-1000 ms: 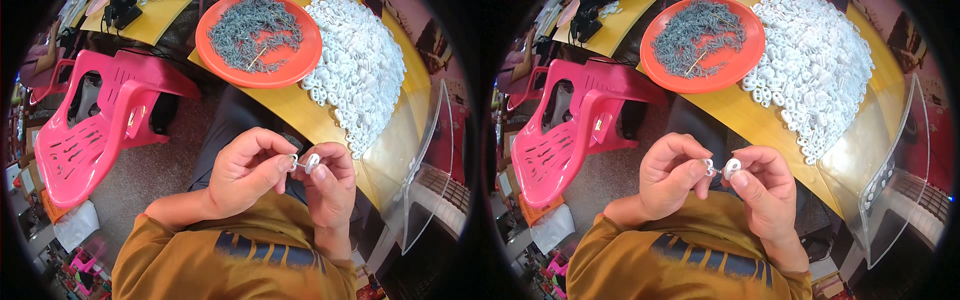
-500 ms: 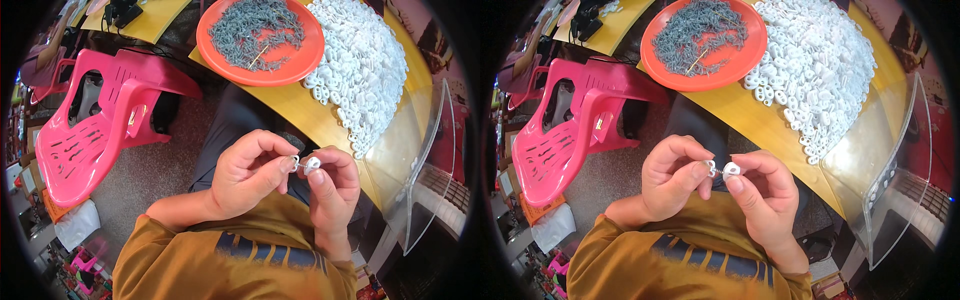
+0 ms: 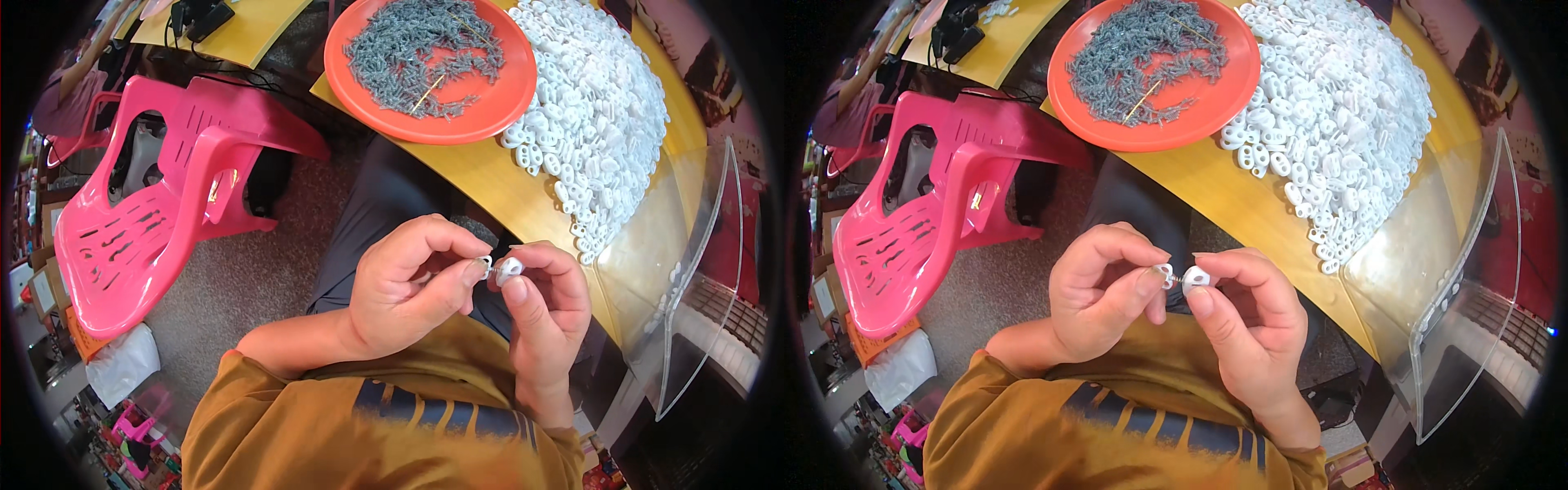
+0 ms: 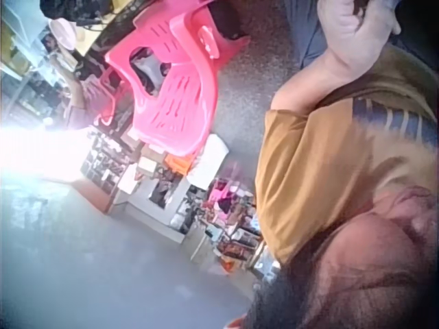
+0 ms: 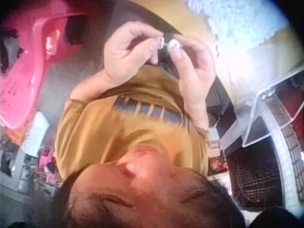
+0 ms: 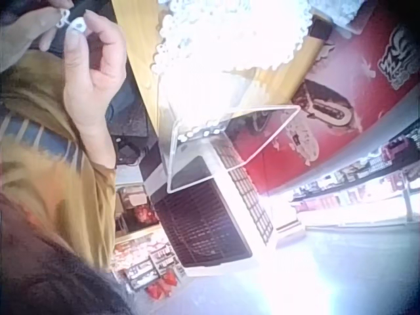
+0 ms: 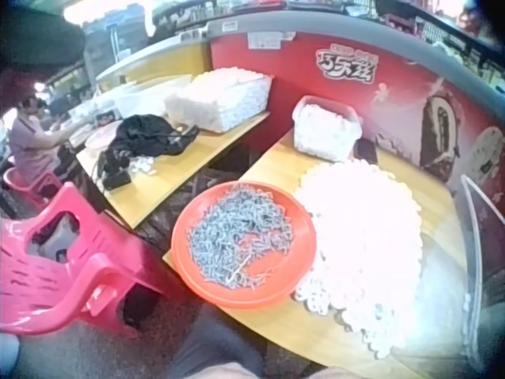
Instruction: Manual assembly of small plastic components by inserting springs and pins.
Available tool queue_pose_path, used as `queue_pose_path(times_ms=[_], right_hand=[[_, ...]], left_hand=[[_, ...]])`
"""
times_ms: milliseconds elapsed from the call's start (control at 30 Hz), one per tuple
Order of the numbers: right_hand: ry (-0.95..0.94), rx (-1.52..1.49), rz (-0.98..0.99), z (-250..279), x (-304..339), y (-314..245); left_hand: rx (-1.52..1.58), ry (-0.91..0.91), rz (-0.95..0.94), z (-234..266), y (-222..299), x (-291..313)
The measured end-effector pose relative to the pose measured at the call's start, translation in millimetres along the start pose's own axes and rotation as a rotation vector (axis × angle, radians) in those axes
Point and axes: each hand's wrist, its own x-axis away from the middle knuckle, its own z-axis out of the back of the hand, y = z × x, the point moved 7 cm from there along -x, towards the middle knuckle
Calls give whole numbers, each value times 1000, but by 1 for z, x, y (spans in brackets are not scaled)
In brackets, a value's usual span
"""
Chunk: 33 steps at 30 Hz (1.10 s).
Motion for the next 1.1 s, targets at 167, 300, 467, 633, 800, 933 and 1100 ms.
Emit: queue_pose_path(times_ms=[167, 300, 467, 633, 800, 933, 1100], right_hand=[[-12, 126, 68, 2, -4, 0], [13, 320, 212, 2, -2, -7], [-11, 367, 240, 0, -1, -9], [-4, 362, 266, 2, 0, -8], [-17, 162, 127, 8, 1, 0], [-52, 126, 118, 6, 1, -1], [-53, 209, 150, 9, 6, -3]], left_hand=[[8, 14, 19, 2, -3, -1], [-14, 15, 21, 2, -5, -1], [-8, 17, 34, 0, -7, 0], [18, 21, 86, -4, -9, 3], [-37, 18, 127, -5, -9, 7], [12, -68, 113, -9, -9, 6], [96, -89, 144, -13, -16, 10]])
